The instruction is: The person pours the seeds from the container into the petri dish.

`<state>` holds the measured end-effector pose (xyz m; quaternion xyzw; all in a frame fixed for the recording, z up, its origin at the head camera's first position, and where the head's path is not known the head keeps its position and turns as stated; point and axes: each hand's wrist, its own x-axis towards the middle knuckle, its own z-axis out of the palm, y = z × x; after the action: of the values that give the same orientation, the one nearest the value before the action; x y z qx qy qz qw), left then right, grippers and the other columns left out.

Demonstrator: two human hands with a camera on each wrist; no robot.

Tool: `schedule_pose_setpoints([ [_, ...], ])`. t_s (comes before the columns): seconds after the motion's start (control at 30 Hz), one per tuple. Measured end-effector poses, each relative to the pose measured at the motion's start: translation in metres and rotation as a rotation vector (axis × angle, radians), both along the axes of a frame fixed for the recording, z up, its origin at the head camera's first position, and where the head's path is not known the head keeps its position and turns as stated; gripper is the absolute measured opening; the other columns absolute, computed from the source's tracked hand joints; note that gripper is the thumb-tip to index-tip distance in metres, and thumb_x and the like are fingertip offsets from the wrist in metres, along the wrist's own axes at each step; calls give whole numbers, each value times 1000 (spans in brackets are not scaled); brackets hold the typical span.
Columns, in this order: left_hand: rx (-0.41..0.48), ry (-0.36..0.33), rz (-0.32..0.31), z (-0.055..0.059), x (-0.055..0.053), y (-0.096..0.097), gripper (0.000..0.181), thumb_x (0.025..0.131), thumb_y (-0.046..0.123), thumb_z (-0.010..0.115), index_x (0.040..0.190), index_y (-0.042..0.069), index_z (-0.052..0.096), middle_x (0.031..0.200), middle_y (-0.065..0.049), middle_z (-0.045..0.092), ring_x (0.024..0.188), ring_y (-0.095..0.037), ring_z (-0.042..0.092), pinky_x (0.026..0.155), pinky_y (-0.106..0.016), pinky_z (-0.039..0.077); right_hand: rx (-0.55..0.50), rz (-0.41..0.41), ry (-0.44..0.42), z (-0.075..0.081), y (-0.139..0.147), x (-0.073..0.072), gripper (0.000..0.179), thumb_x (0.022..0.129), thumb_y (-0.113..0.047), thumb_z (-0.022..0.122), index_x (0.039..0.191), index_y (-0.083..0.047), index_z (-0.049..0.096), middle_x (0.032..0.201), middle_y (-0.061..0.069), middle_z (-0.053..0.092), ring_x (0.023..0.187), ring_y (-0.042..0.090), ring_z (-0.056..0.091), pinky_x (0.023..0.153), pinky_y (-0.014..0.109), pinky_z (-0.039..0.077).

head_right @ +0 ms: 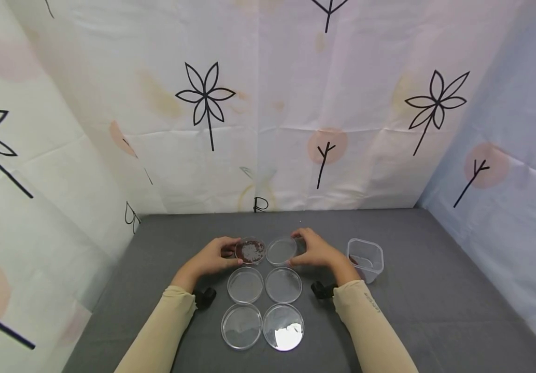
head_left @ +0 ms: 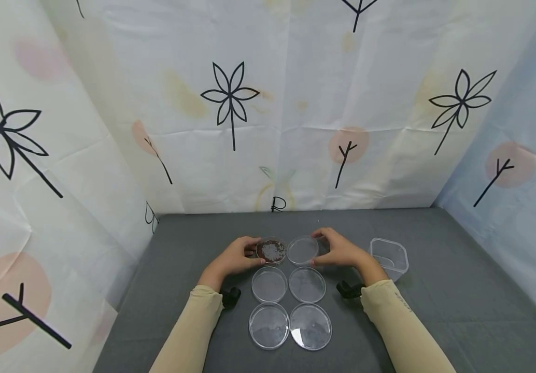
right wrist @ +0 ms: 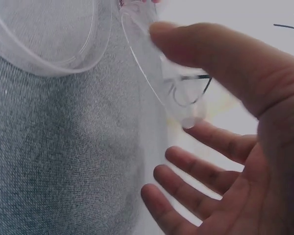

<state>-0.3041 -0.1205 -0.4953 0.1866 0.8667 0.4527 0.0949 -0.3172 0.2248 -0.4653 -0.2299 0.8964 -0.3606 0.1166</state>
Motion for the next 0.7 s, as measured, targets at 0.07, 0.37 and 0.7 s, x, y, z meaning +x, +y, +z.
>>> schedule_pose_setpoints([
  [0.07, 3, -8, -1, 0, 0, 0, 69, 96, 16, 81, 156, -2, 51, 152, -24, 55, 136, -40, 60, 113, -52, 55, -38, -6, -13, 1, -1, 1, 81, 88, -33, 87, 151, 1, 49, 154, 25, 47, 143, 50, 47, 108, 63, 52],
  [0.37, 9, -14, 3, 0, 1, 1, 68, 96, 16, 81, 155, 0, 52, 151, -23, 55, 136, -41, 60, 113, -52, 55, -207, 3, -7, 0, -14, 3, 75, 88, -24, 88, 146, 2, 47, 159, 25, 47, 148, 50, 45, 116, 66, 46],
  [0.7, 2, -14, 7, 1, 0, 0, 68, 96, 17, 81, 155, 0, 52, 150, -22, 56, 136, -39, 61, 113, -51, 55, -353, -14, 27, -1, -24, 5, 67, 93, -13, 83, 148, -6, 46, 153, 24, 48, 142, 52, 52, 109, 67, 53],
])
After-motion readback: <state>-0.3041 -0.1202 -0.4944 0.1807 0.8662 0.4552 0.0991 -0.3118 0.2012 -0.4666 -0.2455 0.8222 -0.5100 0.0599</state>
